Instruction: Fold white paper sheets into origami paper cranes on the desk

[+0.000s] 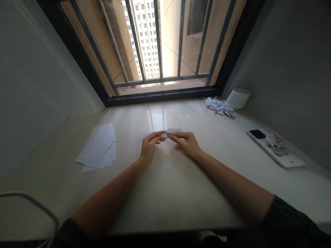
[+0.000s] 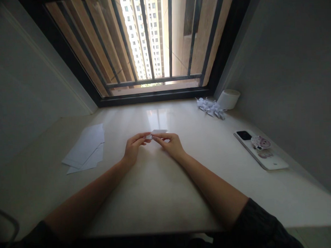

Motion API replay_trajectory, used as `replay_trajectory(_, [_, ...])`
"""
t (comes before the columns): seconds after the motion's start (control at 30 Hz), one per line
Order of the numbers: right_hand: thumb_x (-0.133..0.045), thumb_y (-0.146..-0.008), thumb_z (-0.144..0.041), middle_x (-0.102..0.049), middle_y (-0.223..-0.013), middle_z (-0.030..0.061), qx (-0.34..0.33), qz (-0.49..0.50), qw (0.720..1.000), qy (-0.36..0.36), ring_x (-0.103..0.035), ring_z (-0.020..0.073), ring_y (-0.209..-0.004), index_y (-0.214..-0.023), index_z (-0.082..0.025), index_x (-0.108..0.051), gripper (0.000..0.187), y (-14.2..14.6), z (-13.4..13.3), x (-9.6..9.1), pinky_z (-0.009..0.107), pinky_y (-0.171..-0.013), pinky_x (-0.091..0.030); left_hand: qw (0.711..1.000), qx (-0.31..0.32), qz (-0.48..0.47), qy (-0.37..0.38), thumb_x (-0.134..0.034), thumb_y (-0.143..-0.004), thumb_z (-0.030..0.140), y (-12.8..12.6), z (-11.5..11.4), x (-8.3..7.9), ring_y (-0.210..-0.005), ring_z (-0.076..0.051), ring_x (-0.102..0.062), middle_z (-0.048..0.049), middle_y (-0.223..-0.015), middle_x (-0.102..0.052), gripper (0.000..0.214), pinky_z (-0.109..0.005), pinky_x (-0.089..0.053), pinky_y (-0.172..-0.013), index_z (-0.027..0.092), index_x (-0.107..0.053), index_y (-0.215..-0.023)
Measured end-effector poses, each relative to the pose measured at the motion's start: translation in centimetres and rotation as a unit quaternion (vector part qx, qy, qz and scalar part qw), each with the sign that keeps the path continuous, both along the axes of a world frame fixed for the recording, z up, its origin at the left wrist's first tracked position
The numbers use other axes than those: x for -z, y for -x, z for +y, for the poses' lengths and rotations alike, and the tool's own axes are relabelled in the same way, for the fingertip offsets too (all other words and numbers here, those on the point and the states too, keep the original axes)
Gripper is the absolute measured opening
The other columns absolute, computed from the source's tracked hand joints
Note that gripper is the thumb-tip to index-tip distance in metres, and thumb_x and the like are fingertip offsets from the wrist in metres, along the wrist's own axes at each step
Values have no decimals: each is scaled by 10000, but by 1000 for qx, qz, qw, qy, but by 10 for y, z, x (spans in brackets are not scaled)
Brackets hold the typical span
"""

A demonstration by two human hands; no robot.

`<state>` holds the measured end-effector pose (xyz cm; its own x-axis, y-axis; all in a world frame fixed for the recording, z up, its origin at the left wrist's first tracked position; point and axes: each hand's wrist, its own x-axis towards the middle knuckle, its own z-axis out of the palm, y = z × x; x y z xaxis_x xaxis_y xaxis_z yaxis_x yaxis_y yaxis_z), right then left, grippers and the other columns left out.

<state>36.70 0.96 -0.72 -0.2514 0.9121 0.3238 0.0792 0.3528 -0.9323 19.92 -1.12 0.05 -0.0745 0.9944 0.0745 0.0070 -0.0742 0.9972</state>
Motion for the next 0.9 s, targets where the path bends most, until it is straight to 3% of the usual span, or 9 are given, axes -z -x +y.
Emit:
replay_trajectory(0.23, [-619,-769,-414,-733,-879,36,36,-19,999,-16,-663,203,-791,-884,-239,-733,238,1,-2,-1,331,-740,-495,1000,2,19,-17,-510,-747,245,-2,-3,-1,-749,-177,-658,-40,-809,-714,263,-283,-431,-676,187,-695,-925])
replay_trajectory(0.4, [-610,-767,-441,-730,-824,39,41,-1,999,-15,-658,190,-751,-848,-216,-731,268,1,1,-1,319,-726,-500,998,20,31,-54,-616,-749,336,-5,-5,-3,-766,-168,-653,-55,-872,-714,254,-284,-472,-709,176,-693,-929])
replay_trajectory(0.53, [-624,-755,-437,-727,-787,34,30,17,999,-8,-657,181,-741,-815,-212,-731,255,2,1,-1,306,-726,-499,997,24,15,-65,-702,-687,355,-6,-5,0,-782,-165,-650,-64,-894,-716,291,-299,-497,-768,169,-706,-911])
replay_trajectory(0.9, [-677,-712,-415,-726,-796,45,3,67,997,40,-664,173,-691,-834,-207,-728,246,2,2,-1,304,-689,-515,996,8,40,-79,-694,-702,357,-4,-5,3,-772,-169,-656,-66,-843,-721,262,-295,-517,-753,168,-724,-881])
